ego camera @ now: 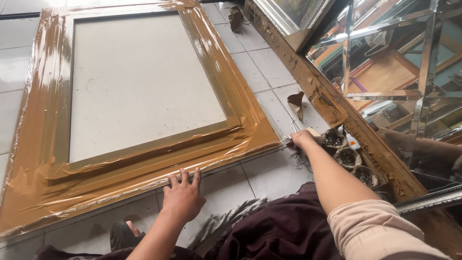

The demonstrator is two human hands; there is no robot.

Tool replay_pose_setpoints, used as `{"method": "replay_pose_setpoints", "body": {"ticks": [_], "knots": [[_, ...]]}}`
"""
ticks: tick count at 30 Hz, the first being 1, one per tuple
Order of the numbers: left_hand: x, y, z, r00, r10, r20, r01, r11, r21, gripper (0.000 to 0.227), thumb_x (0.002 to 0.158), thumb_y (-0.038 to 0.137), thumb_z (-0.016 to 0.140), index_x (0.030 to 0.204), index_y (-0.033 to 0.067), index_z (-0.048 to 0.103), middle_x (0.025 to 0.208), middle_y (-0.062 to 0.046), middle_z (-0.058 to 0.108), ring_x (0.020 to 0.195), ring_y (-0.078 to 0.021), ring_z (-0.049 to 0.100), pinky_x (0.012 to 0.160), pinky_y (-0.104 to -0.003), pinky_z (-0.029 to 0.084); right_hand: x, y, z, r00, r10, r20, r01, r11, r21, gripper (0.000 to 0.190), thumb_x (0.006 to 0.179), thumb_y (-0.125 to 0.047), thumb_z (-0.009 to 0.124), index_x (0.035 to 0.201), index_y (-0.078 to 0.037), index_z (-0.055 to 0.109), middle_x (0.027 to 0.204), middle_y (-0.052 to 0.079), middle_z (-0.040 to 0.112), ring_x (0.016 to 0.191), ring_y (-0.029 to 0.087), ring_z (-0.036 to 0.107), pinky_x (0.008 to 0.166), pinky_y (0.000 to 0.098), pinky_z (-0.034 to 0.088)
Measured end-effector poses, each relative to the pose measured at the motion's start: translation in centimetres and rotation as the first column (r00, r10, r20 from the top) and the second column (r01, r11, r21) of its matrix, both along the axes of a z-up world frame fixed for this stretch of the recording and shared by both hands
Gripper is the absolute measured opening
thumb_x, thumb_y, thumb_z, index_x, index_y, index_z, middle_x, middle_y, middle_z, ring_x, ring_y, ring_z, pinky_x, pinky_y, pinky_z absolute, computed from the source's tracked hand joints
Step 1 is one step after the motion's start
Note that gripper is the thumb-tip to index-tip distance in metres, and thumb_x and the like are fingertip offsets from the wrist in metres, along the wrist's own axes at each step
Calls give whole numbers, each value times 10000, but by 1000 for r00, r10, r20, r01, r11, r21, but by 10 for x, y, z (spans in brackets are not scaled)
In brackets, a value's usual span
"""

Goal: Removing brown adhesive tape from a large wooden picture frame using a small tool to score the edges.

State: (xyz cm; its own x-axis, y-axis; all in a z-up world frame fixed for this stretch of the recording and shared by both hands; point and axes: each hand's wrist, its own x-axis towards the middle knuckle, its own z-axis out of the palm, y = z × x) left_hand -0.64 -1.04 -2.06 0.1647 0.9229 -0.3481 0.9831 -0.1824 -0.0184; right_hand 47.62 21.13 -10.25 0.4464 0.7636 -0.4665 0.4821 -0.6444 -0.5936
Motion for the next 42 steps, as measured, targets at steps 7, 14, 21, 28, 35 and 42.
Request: {"method": "replay_pose_setpoints", "body": {"ticks": [7,14,21,28,35,42], "knots": [[6,3,2,999,-26,-24,25,999,-20,1042,1056,578,704,1800,126,130,1746,-378,235,1535,-708,316,1074,-659,553,-30,-49,95,988,1,-156,-2,1000,-5,285,1041,-166,585,1123,25,778,985,111,866,492,178,380,492,344,373],[3,4,-3,1000,-15,-26,15,1000,-6,1059,1045,578,716,1801,126,129,1759,-365,221,1545,-707,297,1054,-647,549,-49,-50,131,910,248,332,-259,966,-11,329,1093,-272,547,1193,-43,760,844,115,724,712,268,710,673,402,588],[11,-2,34,999,11,-40,-14,997,-80,1064,1021,601,748,1818,113,239,1717,-306,340,1527,-668,364,1155,-724,468,-191,-151,223,723,690,-28,-691,721,-60,570,1174,-279,498,1740,-208,488,1093,251,823,761,330,801,627,405,702],[11,-4,46,997,72,32,-68,992,-106,988,1055,552,712,1819,141,238,1842,-238,227,1665,-579,218,1249,-784,310,-203,-146,158,508,856,93,-837,517,-179,517,1160,-296,472,1665,-243,569,991,197,835,630,269,740,463,355,660],[7,3,36,998,48,33,-45,996,-77,967,1026,558,716,1806,176,292,1843,-192,307,1663,-536,304,1193,-796,365,-228,-174,180,464,859,215,-820,509,-262,569,1128,-358,446,1680,-463,532,1499,135,750,1324,415,743,1070,555,646],[5,4,37,998,53,46,-52,998,-34,964,960,591,747,1778,231,387,1823,-129,396,1642,-495,389,1150,-763,435,-236,-184,181,391,869,304,-822,478,-310,602,1122,-313,420,1702,-456,495,1450,199,769,1317,475,741,1091,628,604]]}}
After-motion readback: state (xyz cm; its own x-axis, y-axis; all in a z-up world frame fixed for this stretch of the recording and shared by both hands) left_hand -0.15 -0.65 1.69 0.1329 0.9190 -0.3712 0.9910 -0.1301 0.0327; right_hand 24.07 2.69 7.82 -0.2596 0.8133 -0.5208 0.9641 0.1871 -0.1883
